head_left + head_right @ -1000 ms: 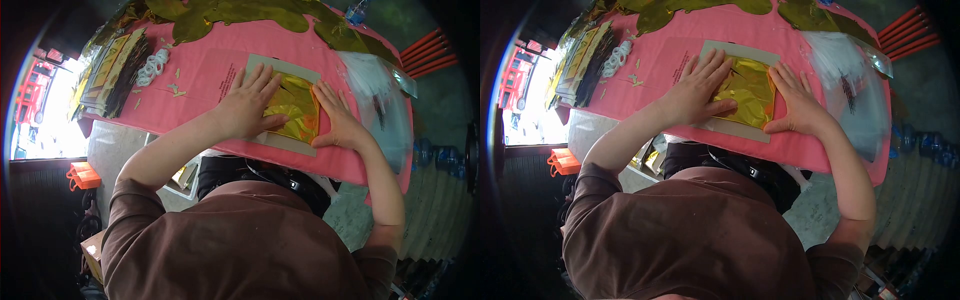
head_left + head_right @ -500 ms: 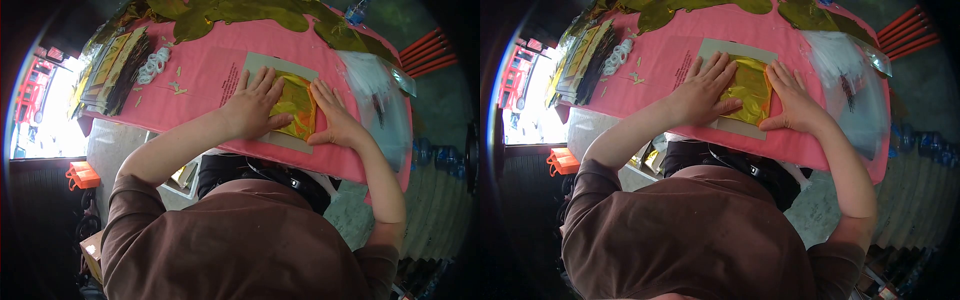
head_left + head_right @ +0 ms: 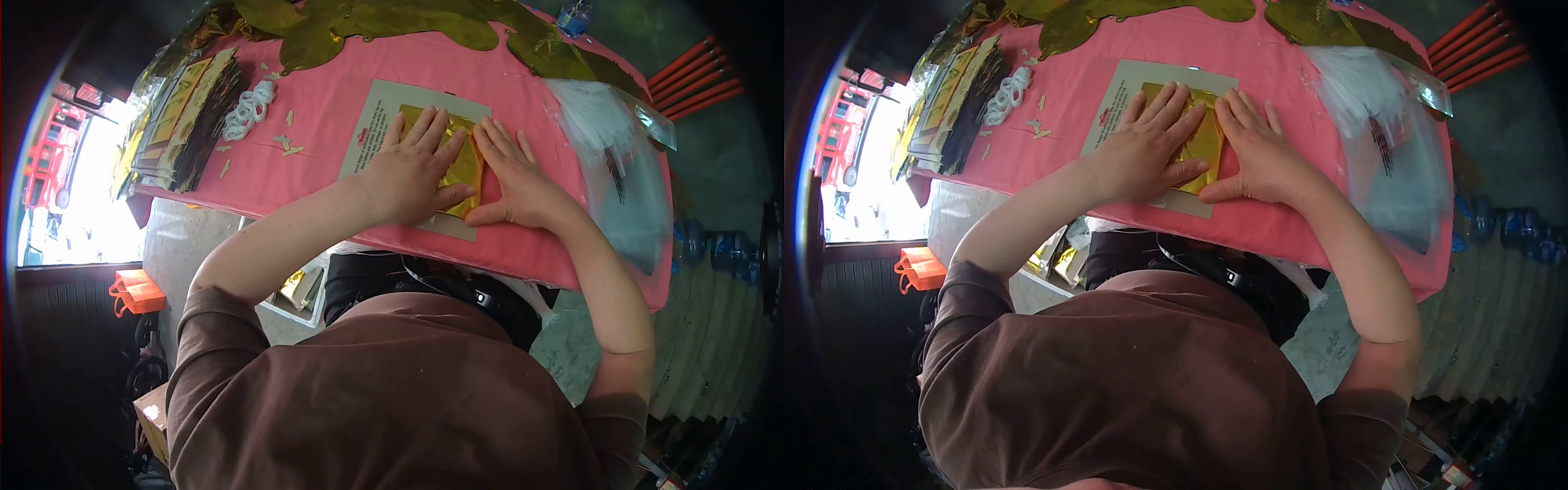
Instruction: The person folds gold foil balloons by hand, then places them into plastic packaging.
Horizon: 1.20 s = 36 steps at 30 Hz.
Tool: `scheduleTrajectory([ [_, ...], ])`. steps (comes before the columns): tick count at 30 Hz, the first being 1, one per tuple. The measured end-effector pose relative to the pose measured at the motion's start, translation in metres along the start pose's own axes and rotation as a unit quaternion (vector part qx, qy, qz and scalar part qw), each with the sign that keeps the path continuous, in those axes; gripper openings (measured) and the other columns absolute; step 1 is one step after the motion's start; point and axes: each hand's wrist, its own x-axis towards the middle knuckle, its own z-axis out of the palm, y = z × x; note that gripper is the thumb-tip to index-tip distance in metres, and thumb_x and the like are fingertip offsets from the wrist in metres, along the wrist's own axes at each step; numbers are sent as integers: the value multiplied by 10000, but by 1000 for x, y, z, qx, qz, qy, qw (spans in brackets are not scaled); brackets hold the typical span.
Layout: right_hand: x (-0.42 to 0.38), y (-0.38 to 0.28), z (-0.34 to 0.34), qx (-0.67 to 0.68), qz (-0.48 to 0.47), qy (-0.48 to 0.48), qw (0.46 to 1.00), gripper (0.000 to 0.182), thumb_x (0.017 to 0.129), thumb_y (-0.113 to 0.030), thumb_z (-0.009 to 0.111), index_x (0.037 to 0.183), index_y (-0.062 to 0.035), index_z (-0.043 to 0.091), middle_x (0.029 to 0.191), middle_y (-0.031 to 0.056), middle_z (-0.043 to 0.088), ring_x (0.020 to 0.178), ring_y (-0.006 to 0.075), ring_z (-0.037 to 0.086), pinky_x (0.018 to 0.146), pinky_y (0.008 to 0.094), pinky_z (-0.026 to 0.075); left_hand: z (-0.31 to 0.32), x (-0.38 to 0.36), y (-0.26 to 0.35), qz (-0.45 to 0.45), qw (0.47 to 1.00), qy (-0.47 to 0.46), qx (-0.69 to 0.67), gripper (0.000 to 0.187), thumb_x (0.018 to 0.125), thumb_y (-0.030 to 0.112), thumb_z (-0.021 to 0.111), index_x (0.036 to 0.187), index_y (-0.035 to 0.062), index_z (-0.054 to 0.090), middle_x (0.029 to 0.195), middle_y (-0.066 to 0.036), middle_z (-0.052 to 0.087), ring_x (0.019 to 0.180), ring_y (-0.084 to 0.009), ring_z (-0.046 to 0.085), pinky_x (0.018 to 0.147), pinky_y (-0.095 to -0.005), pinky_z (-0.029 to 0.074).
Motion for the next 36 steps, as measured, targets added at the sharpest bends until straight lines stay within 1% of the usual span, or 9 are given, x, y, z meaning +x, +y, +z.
scheduleTrajectory([
  [9, 25, -15, 11, 1, -5, 20, 1000, 1212, 560, -569, 741, 1389, 62, 121, 1453, 254, 112, 1375, 328, 66, 1106, 443, 48, 1, 0, -9, 11, 999, -19, -27, 791, 870, 565, 383, 1377, -23, 233, 1423, -244, 222, 1352, -350, 168, 1074, -511, 146],
  [15, 25, -16, 20, -2, -5, 58, 998, 1215, 561, -597, 725, 1394, 49, 120, 1452, 246, 134, 1375, 322, 74, 1102, 458, 47, -11, -7, -1, -9, 998, 25, 49, 744, 862, 524, 431, 1326, -48, 328, 1372, -231, 329, 1317, -339, 260, 1063, -507, 185],
  [20, 20, -15, 12, -4, -27, 63, 998, 1220, 559, -608, 723, 1395, 47, 123, 1448, 234, 173, 1373, 317, 100, 1104, 455, 53, -3, -17, 10, -73, 994, 77, -37, 652, 828, 436, 553, 1270, -22, 415, 1348, -208, 373, 1289, -336, 313, 1057, -486, 220],
  [22, 16, -6, 5, 149, -41, 67, 986, 970, 682, -395, 732, 1402, -18, 204, 1438, 230, 215, 1369, 307, 137, 1107, 401, 103, -3, -19, 8, -65, 994, 78, -39, 667, 812, 440, 574, 1274, -14, 415, 1350, -201, 374, 1292, -335, 308, 1058, -486, 219],
  [26, 20, 17, 11, 276, -46, 138, 950, 724, 770, -285, 675, 1356, -28, 335, 1408, 203, 307, 1346, 284, 229, 1093, 378, 183, -5, -20, -3, -12, 995, 59, -80, 688, 773, 415, 621, 1291, 16, 409, 1355, -184, 380, 1307, -331, 288, 1066, -484, 211],
  [28, 18, 17, 13, 75, -67, 212, 972, 562, 821, -236, 620, 1291, 0, 422, 1371, 185, 376, 1302, 281, 324, 1064, 377, 254, -10, -15, -15, 41, 993, 41, -102, 672, 763, 376, 627, 1292, 21, 413, 1360, -173, 381, 1312, -330, 281, 1069, -486, 207],
  [29, 16, 17, 15, 74, -67, 213, 972, 562, 821, -236, 620, 1291, 0, 422, 1371, 185, 376, 1302, 281, 324, 1064, 377, 254, -13, -12, -21, 91, 988, 21, -124, 659, 754, 337, 633, 1293, 26, 417, 1364, -162, 383, 1317, -328, 274, 1072, -487, 202],
  [33, -1, -1, 16, -33, -27, 207, 977, 476, 822, -248, 610, 1200, 19, 499, 1284, 178, 469, 1225, 305, 413, 1028, 390, 309, -28, -8, -37, 124, 987, -16, -104, 624, 725, 330, 616, 1267, 58, 467, 1357, -144, 402, 1312, -310, 289, 1078, -474, 199],
  [36, -11, -10, 17, -62, -18, 218, 974, 426, 816, -257, 611, 1136, 17, 547, 1220, 170, 523, 1167, 308, 463, 1007, 396, 334, -31, -9, -44, 136, 984, -23, -116, 608, 704, 196, 648, 1264, 36, 474, 1366, -127, 404, 1312, -327, 292, 1074, -463, 226],
])
